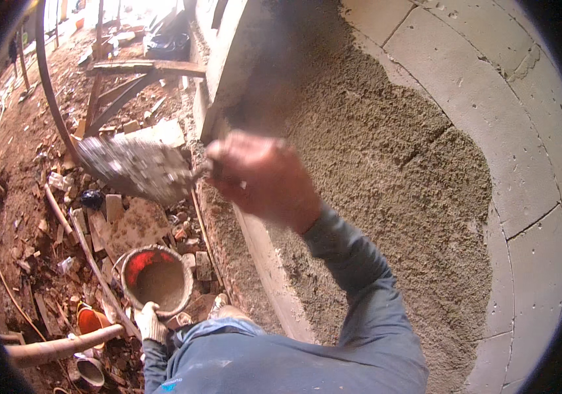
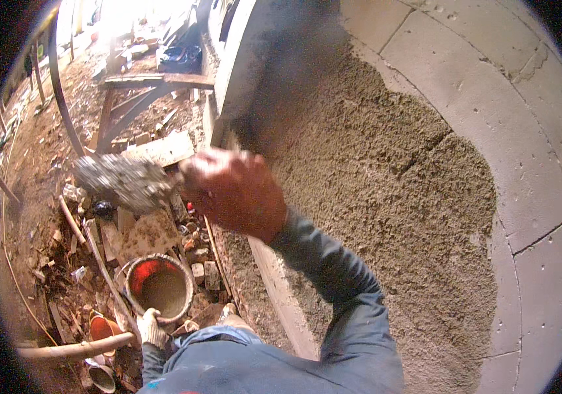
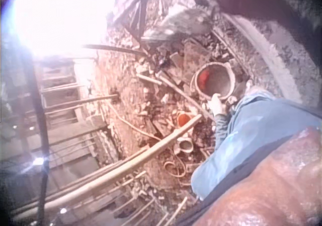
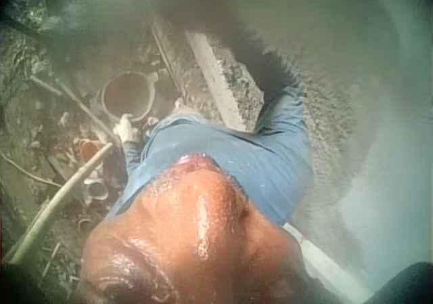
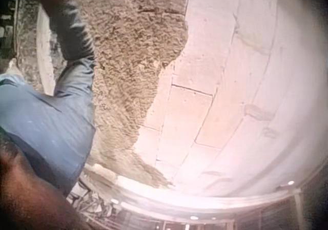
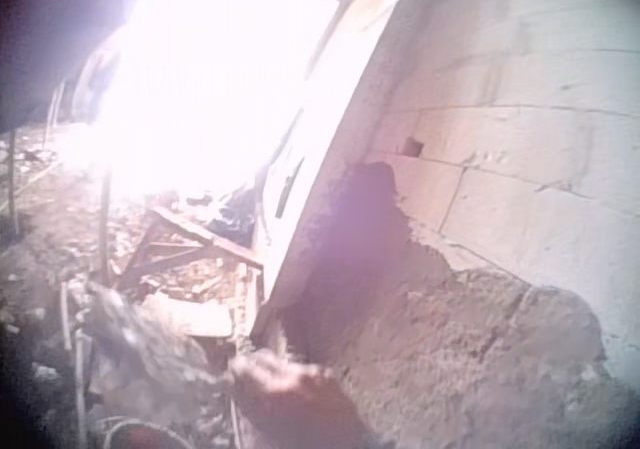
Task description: The person scoops wet cement from a red bucket using a trowel and throws it onto a vertical wall, then spreads it with the trowel. The person repeats this process multiple times to cover a larger area of the wall.
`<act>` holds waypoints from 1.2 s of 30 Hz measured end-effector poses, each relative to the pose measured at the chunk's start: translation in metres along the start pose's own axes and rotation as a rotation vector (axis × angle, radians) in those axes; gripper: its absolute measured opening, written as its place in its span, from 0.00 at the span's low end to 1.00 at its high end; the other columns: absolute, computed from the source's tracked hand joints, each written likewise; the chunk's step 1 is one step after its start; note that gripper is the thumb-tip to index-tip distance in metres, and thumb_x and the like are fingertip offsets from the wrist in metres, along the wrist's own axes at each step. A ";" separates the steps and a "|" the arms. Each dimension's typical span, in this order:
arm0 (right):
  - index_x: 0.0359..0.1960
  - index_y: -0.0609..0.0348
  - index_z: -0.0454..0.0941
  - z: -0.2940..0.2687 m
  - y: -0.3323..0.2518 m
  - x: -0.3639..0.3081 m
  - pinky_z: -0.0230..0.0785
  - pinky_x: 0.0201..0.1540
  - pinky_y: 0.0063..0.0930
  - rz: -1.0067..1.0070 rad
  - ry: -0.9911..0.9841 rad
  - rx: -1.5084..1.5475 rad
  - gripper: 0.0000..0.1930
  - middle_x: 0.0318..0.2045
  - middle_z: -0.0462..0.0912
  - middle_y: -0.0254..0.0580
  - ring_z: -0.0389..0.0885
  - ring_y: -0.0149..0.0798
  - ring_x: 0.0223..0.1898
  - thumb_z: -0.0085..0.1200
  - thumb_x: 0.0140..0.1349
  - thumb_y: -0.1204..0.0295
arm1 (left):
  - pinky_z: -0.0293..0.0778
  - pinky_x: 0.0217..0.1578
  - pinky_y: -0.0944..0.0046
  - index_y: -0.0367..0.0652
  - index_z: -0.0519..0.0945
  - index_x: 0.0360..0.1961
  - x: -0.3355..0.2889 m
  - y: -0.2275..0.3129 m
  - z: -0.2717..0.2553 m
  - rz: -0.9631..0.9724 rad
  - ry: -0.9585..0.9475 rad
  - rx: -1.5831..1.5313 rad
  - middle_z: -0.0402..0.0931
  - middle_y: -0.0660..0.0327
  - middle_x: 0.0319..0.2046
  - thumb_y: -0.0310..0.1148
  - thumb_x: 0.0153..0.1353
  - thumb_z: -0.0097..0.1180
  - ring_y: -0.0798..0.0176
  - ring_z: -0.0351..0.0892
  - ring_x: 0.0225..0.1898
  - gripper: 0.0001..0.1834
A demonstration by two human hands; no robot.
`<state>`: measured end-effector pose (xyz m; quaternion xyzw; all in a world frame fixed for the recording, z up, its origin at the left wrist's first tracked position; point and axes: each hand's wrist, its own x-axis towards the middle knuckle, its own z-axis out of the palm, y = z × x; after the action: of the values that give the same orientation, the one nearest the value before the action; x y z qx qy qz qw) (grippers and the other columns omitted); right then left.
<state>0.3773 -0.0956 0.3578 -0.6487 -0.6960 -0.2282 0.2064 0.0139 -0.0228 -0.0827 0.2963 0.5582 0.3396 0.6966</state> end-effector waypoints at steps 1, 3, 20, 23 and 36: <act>0.45 0.48 0.85 -0.016 0.008 0.025 0.85 0.33 0.47 0.031 0.011 0.035 0.13 0.33 0.87 0.42 0.90 0.48 0.30 0.61 0.72 0.54 | 0.80 0.33 0.58 0.38 0.76 0.47 -0.010 0.006 0.003 0.009 0.052 -0.051 0.76 0.61 0.37 0.22 0.50 0.61 0.60 0.76 0.31 0.20; 0.42 0.51 0.88 -0.036 0.048 0.075 0.86 0.32 0.26 -0.473 0.199 -0.194 0.09 0.39 0.90 0.31 0.87 0.28 0.30 0.68 0.71 0.61 | 0.79 0.35 0.57 0.37 0.75 0.50 -0.013 0.001 -0.008 0.014 0.137 -0.108 0.76 0.59 0.40 0.20 0.48 0.61 0.60 0.75 0.32 0.24; 0.51 0.60 0.88 -0.090 0.085 -0.167 0.75 0.36 0.24 1.121 0.151 0.371 0.13 0.36 0.88 0.37 0.80 0.26 0.33 0.63 0.74 0.63 | 0.79 0.33 0.61 0.38 0.74 0.73 0.018 -0.032 -0.117 0.054 0.265 0.034 0.82 0.60 0.46 0.20 0.54 0.60 0.64 0.78 0.35 0.40; 0.63 0.65 0.83 0.025 0.016 -0.228 0.75 0.44 0.25 1.107 -0.116 0.726 0.21 0.40 0.86 0.36 0.79 0.28 0.38 0.59 0.69 0.76 | 0.72 0.24 0.60 0.35 0.79 0.47 -0.008 0.026 -0.069 0.044 0.211 0.170 0.76 0.67 0.31 0.26 0.59 0.64 0.69 0.72 0.25 0.15; 0.43 0.59 0.83 0.287 -0.132 -0.195 0.81 0.45 0.45 0.169 -0.625 -0.051 0.10 0.39 0.85 0.50 0.87 0.53 0.45 0.59 0.62 0.69 | 0.78 0.47 0.70 0.36 0.68 0.79 -0.042 0.094 0.020 0.505 -0.255 0.376 0.86 0.57 0.54 0.21 0.61 0.52 0.72 0.80 0.42 0.41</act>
<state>0.2628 -0.0927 0.0050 -0.7478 -0.6635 -0.0172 -0.0154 0.0136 -0.0018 0.0199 0.5886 0.4281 0.3528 0.5881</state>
